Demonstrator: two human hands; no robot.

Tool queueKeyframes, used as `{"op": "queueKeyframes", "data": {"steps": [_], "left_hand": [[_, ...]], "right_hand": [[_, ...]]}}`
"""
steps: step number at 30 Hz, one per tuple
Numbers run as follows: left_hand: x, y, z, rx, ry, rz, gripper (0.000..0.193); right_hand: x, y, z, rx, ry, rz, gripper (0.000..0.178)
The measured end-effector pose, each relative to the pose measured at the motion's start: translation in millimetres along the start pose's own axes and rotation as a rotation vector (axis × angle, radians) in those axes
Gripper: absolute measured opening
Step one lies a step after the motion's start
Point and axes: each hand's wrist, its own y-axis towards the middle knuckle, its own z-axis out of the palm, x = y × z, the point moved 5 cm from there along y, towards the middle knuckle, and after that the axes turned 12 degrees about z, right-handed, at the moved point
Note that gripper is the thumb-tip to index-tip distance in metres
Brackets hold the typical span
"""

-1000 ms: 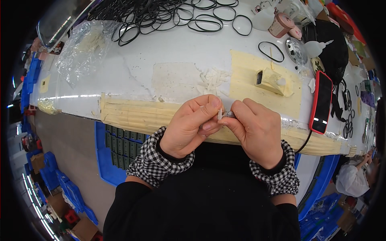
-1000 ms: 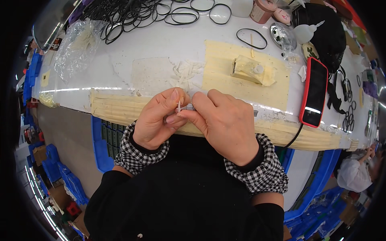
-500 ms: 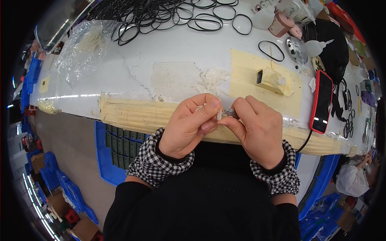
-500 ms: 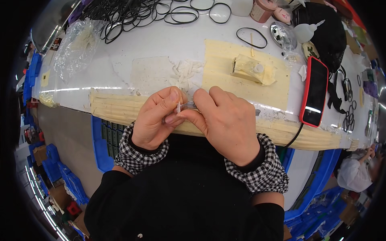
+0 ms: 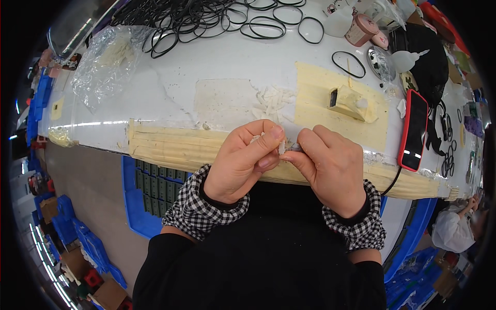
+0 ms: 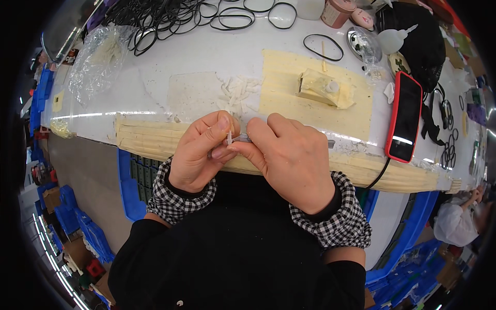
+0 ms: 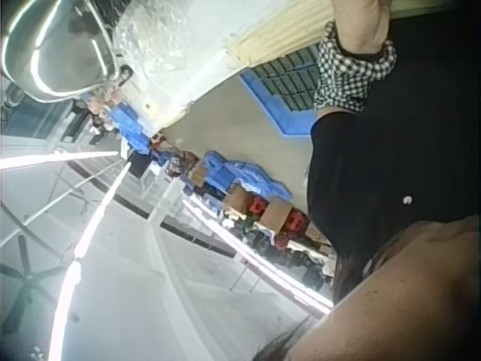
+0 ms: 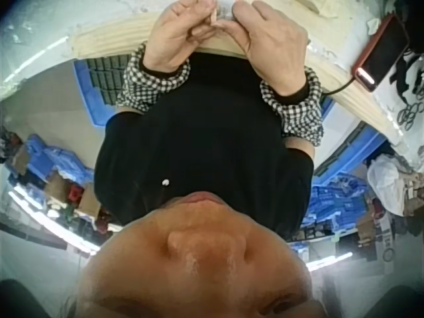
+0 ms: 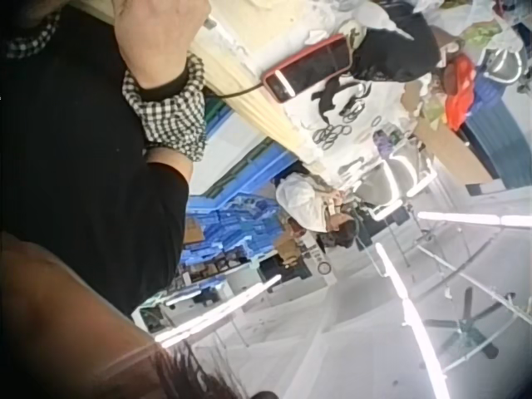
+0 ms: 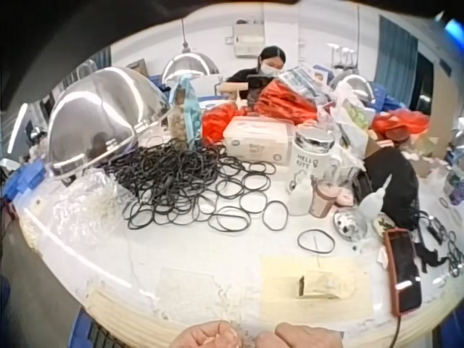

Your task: Assembling small plastic components at a factory workbench.

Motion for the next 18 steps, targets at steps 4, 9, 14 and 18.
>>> {"op": "queueKeyframes", "data": {"steps": [4,9,14,18], "left_hand": [[-0.4,-0.3,2.2,-0.010,0.050,0.006,0.022],[-0.9,2.2,-1.3,-0.044,0.047,0.025,0.024],[-11.0,5.1,-5.6,-0.099,-0.067,0.078,0.026],[-13.8,5.6,-12.1,-0.067,-0.118,0.101,0.018]], "right_hand": [[-1.5,-0.4,0.8,0.014,0.005,-0.008,0.031],[-12.2,4.0,-5.7,-0.029,0.166,0.079,0.026],[-29.4,7.8,1.4,-0.115,0.180,0.201,0.016],[-24.5,11.5,18.0,-0.089,0.134,0.148,0.018]]}}
